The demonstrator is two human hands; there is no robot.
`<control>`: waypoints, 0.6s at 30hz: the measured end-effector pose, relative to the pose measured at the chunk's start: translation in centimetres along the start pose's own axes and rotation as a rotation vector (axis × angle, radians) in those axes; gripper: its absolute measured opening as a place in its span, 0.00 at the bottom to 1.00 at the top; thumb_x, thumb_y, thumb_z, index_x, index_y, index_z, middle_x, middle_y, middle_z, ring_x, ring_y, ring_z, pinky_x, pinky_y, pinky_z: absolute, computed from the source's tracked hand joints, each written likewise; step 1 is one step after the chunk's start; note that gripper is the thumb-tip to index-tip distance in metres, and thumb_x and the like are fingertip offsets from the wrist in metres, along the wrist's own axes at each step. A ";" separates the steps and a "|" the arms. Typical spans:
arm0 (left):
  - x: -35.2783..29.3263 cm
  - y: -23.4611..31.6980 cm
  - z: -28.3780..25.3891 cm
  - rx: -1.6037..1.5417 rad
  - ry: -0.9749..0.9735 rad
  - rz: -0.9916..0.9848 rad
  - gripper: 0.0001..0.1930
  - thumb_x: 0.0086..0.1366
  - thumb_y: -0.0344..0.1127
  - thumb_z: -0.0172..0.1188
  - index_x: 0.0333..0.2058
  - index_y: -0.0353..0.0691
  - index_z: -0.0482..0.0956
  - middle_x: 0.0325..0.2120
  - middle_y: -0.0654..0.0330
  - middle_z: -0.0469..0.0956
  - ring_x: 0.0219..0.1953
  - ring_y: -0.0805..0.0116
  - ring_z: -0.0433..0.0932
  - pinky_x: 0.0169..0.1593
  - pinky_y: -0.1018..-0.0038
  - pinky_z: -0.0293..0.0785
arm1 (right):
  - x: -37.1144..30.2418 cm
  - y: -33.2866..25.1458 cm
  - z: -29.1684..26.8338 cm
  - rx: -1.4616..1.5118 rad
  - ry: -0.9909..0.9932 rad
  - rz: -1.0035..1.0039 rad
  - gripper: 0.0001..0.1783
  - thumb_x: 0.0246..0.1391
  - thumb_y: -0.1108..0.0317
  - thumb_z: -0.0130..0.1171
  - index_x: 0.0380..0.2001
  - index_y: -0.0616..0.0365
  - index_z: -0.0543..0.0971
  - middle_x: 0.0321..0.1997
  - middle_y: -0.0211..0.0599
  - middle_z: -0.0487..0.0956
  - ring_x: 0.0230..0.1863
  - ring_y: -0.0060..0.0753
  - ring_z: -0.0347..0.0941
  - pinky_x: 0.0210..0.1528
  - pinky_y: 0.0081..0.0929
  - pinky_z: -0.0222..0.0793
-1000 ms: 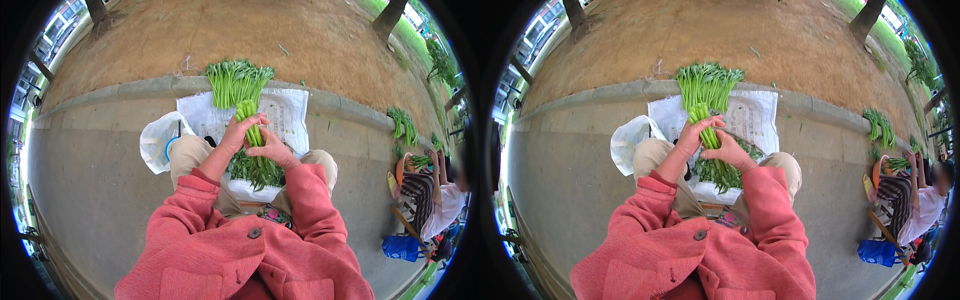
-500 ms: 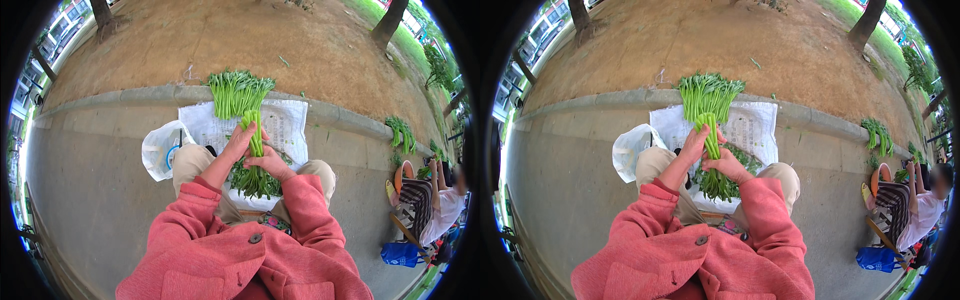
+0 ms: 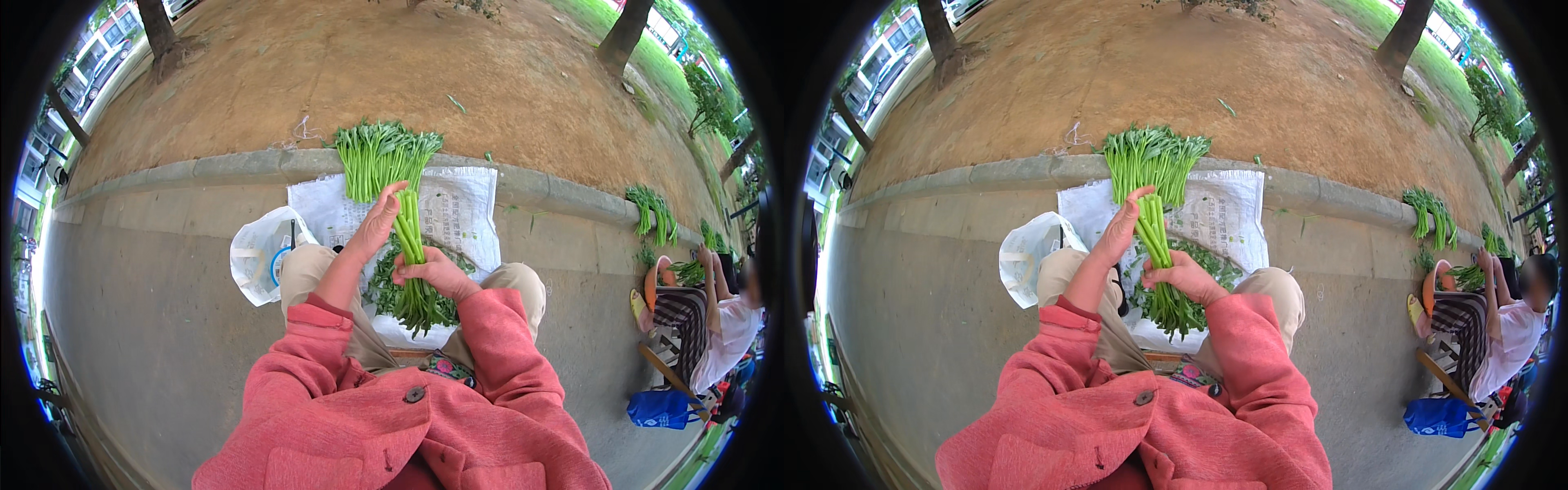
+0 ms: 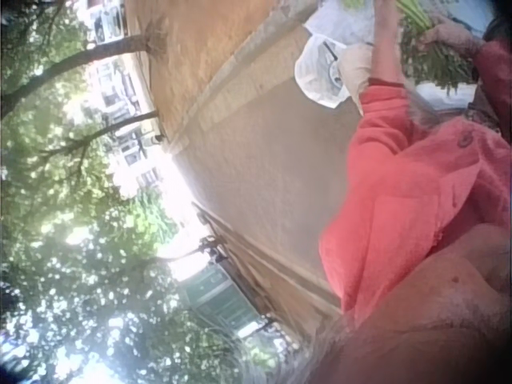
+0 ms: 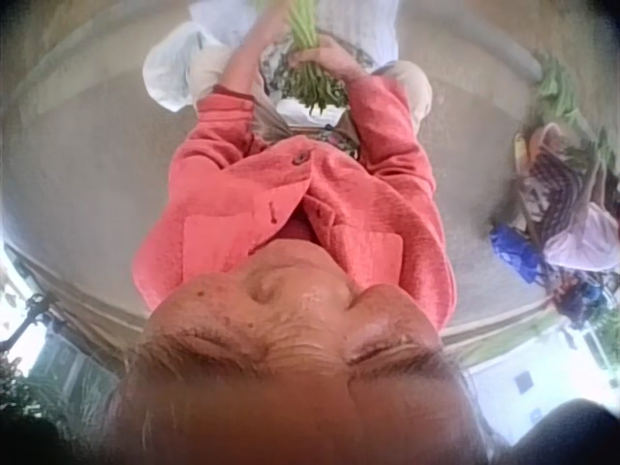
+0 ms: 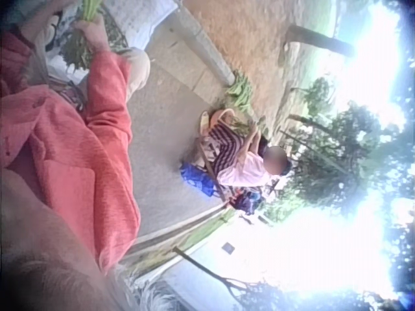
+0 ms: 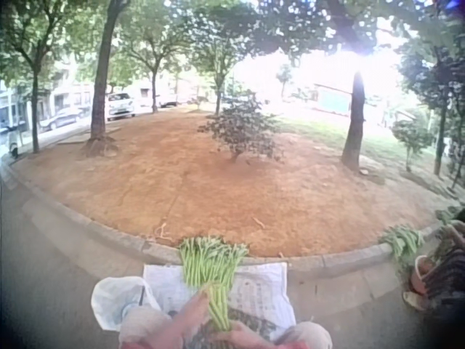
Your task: The person is trimming green vegetables by hand. They pick through a bundle of greens, plucking off leaves and placing them into a container while discarding stems onto a newspaper.
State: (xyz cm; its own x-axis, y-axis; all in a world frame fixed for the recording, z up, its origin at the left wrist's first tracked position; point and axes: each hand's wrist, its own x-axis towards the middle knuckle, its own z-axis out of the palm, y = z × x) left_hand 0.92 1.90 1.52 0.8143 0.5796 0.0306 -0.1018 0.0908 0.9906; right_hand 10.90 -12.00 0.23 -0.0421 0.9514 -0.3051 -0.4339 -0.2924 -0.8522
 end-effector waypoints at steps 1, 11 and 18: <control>0.1 0.0 -0.4 0.019 -0.012 -0.005 0.45 0.54 0.72 0.41 0.57 0.37 0.55 0.39 0.57 0.71 0.40 0.68 0.72 0.45 0.71 0.69 | 0.1 0.2 -0.1 0.009 -0.006 0.002 0.10 0.46 0.76 0.57 0.34 0.64 0.72 0.30 0.40 0.77 0.31 0.32 0.74 0.38 0.27 0.70; -2.0 -1.2 2.0 -0.007 0.266 0.090 0.22 0.49 0.38 0.68 0.38 0.35 0.68 0.33 0.59 0.71 0.35 0.73 0.71 0.40 0.75 0.71 | 0.6 0.8 -0.6 0.100 0.122 -0.069 0.09 0.48 0.76 0.56 0.34 0.63 0.72 0.29 0.36 0.75 0.30 0.30 0.74 0.36 0.25 0.70; -1.3 -2.7 2.1 0.011 0.312 0.175 0.05 0.56 0.28 0.59 0.29 0.37 0.71 0.26 0.65 0.73 0.29 0.80 0.71 0.35 0.80 0.70 | 0.5 0.9 -0.3 0.007 0.165 -0.097 0.09 0.48 0.74 0.59 0.34 0.62 0.72 0.29 0.33 0.75 0.31 0.27 0.73 0.36 0.23 0.70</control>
State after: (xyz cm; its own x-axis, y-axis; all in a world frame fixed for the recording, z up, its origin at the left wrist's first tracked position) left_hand 1.35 -0.82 -0.92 0.5714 0.8050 0.1596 -0.2172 -0.0392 0.9753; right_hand 10.74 -11.82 -0.81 0.1488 0.9461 -0.2875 -0.4353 -0.1984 -0.8782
